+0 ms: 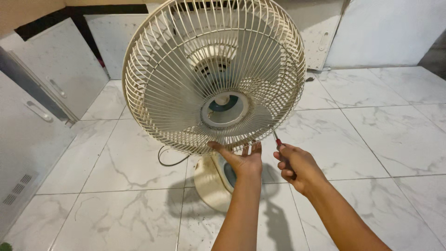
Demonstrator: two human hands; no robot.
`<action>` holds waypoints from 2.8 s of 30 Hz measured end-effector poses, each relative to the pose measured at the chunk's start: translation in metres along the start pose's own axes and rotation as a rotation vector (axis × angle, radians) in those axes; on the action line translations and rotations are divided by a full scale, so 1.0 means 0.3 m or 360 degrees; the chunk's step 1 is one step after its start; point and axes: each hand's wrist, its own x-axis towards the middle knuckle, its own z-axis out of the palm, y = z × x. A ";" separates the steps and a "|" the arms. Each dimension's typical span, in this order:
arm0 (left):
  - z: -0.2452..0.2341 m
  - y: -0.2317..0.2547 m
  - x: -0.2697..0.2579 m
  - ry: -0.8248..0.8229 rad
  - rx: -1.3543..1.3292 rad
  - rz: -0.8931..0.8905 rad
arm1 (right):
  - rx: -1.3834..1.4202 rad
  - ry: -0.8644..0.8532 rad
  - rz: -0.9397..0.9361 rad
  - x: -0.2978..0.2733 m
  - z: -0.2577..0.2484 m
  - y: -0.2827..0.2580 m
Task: The person uses a screwdriver to loosen screws on the front grill of a standing fan, removes the grill, then unscrews the central nut to detach the fan blades. The removed parts are placed on the floor.
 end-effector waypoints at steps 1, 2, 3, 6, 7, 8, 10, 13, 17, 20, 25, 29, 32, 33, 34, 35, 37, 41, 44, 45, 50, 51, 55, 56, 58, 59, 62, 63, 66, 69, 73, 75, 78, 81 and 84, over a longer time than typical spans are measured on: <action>0.014 0.005 -0.009 0.0041 0.0014 -0.0011 | 0.0014 0.0005 0.0043 0.008 0.003 -0.007; 0.025 0.010 -0.017 0.0081 0.0029 -0.0022 | 0.0027 0.0010 0.0086 0.017 0.007 -0.014; 0.031 0.013 -0.023 0.0091 0.0030 -0.0041 | 0.0041 0.0015 0.0127 0.024 0.009 -0.018; 0.032 0.018 -0.034 0.0071 0.0047 -0.0060 | -0.0022 -0.0019 0.0089 0.033 0.007 -0.004; 0.029 0.017 -0.036 0.0030 0.0060 -0.0041 | -0.0149 0.0017 0.0030 0.030 -0.005 0.009; 0.027 0.016 -0.038 -0.0011 0.0072 -0.0022 | -0.0275 0.0051 -0.0029 0.021 -0.025 0.026; 0.030 0.023 -0.046 0.0031 0.0037 -0.0094 | -0.0452 0.0092 -0.0104 0.017 -0.054 0.052; 0.031 0.046 -0.068 0.0135 0.0110 -0.0127 | -0.0618 0.0087 -0.0165 0.039 -0.116 0.052; 0.014 0.085 -0.087 0.0112 0.0209 -0.0187 | -0.0818 0.0066 -0.0174 0.084 -0.156 0.052; -0.020 0.127 -0.055 -0.0004 0.0354 -0.0260 | -0.0798 0.0032 -0.0132 0.092 -0.163 0.066; -0.081 0.285 0.073 -0.0173 0.0565 0.0103 | -0.0734 0.0020 -0.0178 0.091 -0.162 0.093; -0.060 0.480 0.144 -0.0386 0.0736 0.0270 | -0.0860 0.0187 -0.0279 0.099 -0.135 0.119; -0.026 0.548 0.142 -0.0216 0.0968 0.0258 | -0.0649 0.0165 -0.0244 0.090 -0.088 0.175; -0.016 0.555 0.133 -0.0225 0.0986 0.0269 | -0.0540 0.0140 -0.0225 0.080 -0.078 0.197; -0.006 0.558 0.123 -0.0234 0.1005 0.0280 | -0.0456 0.0130 -0.0227 0.069 -0.064 0.219; -0.002 0.561 0.112 -0.0239 0.1023 0.0289 | -0.0375 0.0123 -0.0226 0.058 -0.041 0.251; 0.005 0.542 0.092 -0.0126 0.1024 0.0383 | -0.0268 0.0137 -0.0215 0.035 0.001 0.294; 0.013 0.487 0.069 -0.0043 0.0995 0.0272 | -0.0183 0.0216 -0.0160 -0.030 0.069 0.347; 0.027 0.475 0.056 -0.0162 0.1161 0.0336 | -0.0135 0.0272 -0.0138 -0.078 0.126 0.379; 0.035 0.479 0.050 -0.0139 0.1211 0.0350 | -0.0120 0.0291 -0.0136 -0.090 0.150 0.389; 0.055 0.478 0.005 -0.0053 0.1424 0.0390 | 0.0138 0.0434 -0.0145 -0.075 0.286 0.417; 0.052 0.475 -0.006 -0.0027 0.1443 0.0394 | 0.0220 0.0455 -0.0169 -0.065 0.304 0.420; 0.033 0.471 -0.023 0.0016 0.1636 0.0408 | 0.0227 0.0548 -0.0274 -0.040 0.328 0.455; 0.028 0.471 -0.019 0.0010 0.1714 0.0414 | 0.0203 0.0574 -0.0223 -0.045 0.325 0.481; 0.012 0.466 -0.006 -0.0002 0.1749 0.0433 | 0.0205 0.0553 -0.0171 -0.060 0.332 0.548; 0.006 0.461 0.006 -0.0009 0.1766 0.0442 | 0.0234 0.0505 -0.0174 -0.070 0.346 0.589; -0.031 0.430 0.042 -0.0040 0.1817 0.0573 | 0.0245 0.0255 -0.0099 -0.064 0.364 0.640; -0.039 0.424 0.059 -0.0030 0.1820 0.0591 | 0.0235 0.0155 -0.0058 -0.062 0.365 0.646; -0.061 0.418 0.098 -0.0101 0.1753 0.0661 | 0.0126 -0.0031 -0.0009 -0.043 0.363 0.621; -0.043 0.412 0.116 -0.0224 0.1572 0.0717 | -0.0027 -0.0148 0.0025 -0.046 0.365 0.588; -0.001 0.394 0.085 -0.0072 0.1517 0.0648 | -0.0072 -0.0213 0.0026 -0.052 0.388 0.564; 0.016 0.396 0.048 -0.0051 0.1510 0.0619 | -0.0076 -0.0222 0.0007 -0.044 0.398 0.544; 0.044 0.402 -0.005 -0.0081 0.1513 0.0644 | -0.0096 -0.0207 0.0118 -0.024 0.403 0.506; 0.076 0.408 -0.042 -0.0149 0.1534 0.0738 | -0.0013 -0.0281 0.0089 -0.030 0.405 0.484; 0.093 0.407 -0.066 -0.0116 0.1539 0.0755 | -0.0107 -0.0245 0.0144 -0.042 0.416 0.474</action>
